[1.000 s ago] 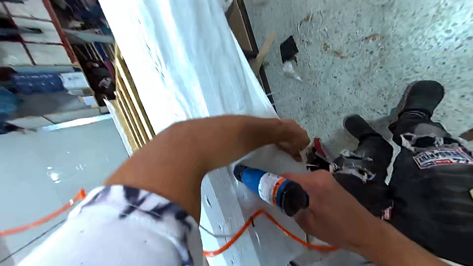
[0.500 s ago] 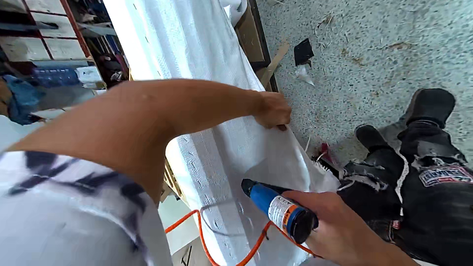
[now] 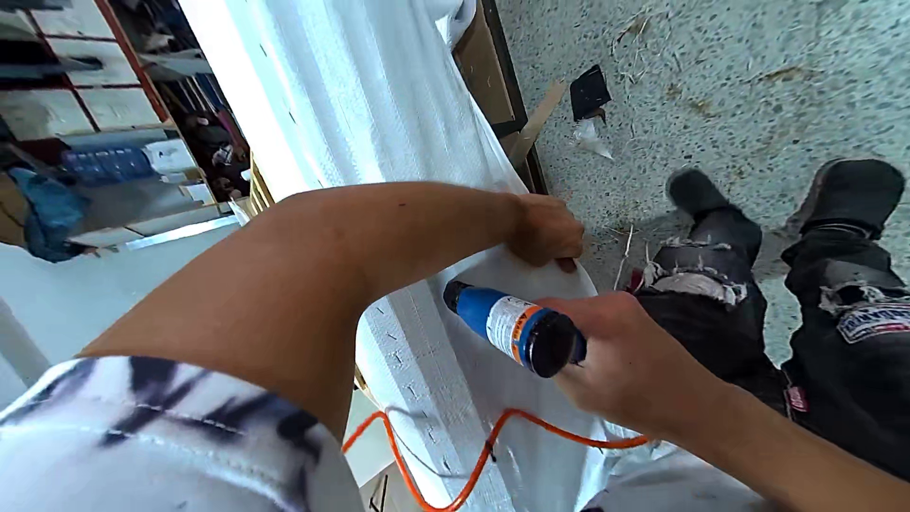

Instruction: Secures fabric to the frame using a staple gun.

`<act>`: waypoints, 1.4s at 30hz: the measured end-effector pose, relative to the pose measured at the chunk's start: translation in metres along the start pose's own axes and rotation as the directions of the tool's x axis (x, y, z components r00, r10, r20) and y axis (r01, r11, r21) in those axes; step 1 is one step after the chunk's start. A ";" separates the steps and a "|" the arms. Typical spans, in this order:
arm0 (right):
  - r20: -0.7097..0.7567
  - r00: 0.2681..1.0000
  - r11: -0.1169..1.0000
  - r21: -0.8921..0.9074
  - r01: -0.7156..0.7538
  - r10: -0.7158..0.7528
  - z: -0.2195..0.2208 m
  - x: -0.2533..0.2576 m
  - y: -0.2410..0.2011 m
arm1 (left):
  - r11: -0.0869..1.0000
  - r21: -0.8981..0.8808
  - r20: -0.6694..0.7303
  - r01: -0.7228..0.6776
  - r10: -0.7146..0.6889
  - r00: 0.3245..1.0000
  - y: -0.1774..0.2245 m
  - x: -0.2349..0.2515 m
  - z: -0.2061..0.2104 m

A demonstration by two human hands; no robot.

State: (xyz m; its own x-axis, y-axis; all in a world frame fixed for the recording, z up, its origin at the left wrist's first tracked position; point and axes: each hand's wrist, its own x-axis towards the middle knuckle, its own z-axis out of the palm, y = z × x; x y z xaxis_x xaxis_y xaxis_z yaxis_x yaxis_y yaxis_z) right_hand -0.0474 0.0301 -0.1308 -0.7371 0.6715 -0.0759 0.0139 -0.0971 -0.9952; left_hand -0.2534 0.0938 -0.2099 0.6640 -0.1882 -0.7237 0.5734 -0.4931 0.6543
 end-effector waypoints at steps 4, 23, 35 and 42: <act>0.074 0.995 0.997 -0.029 -0.067 0.069 -0.011 0.016 -0.002 | 0.990 -0.069 0.118 0.123 -0.114 0.986 -0.007 0.013 -0.024; 0.226 0.974 0.996 0.085 -0.029 0.009 -0.064 0.069 0.017 | 0.953 0.026 0.119 0.303 -0.304 0.945 -0.099 -0.085 -0.088; 0.241 0.965 0.994 -0.018 0.107 -0.100 -0.045 0.087 0.014 | 0.994 0.018 0.166 0.110 -0.112 0.980 -0.119 -0.079 -0.084; 0.078 0.994 0.995 -0.055 0.081 -0.076 -0.046 0.139 0.003 | 0.994 -0.024 0.155 0.109 -0.104 0.982 -0.125 -0.077 -0.083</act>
State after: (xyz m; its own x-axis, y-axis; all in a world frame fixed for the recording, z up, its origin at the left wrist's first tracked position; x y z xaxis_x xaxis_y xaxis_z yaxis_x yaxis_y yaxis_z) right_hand -0.1185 0.1564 -0.1474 -0.7867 0.6173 0.0053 -0.0087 -0.0024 -1.0000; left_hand -0.3366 0.2400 -0.2179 0.5183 -0.2659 -0.8128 0.6536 -0.4897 0.5770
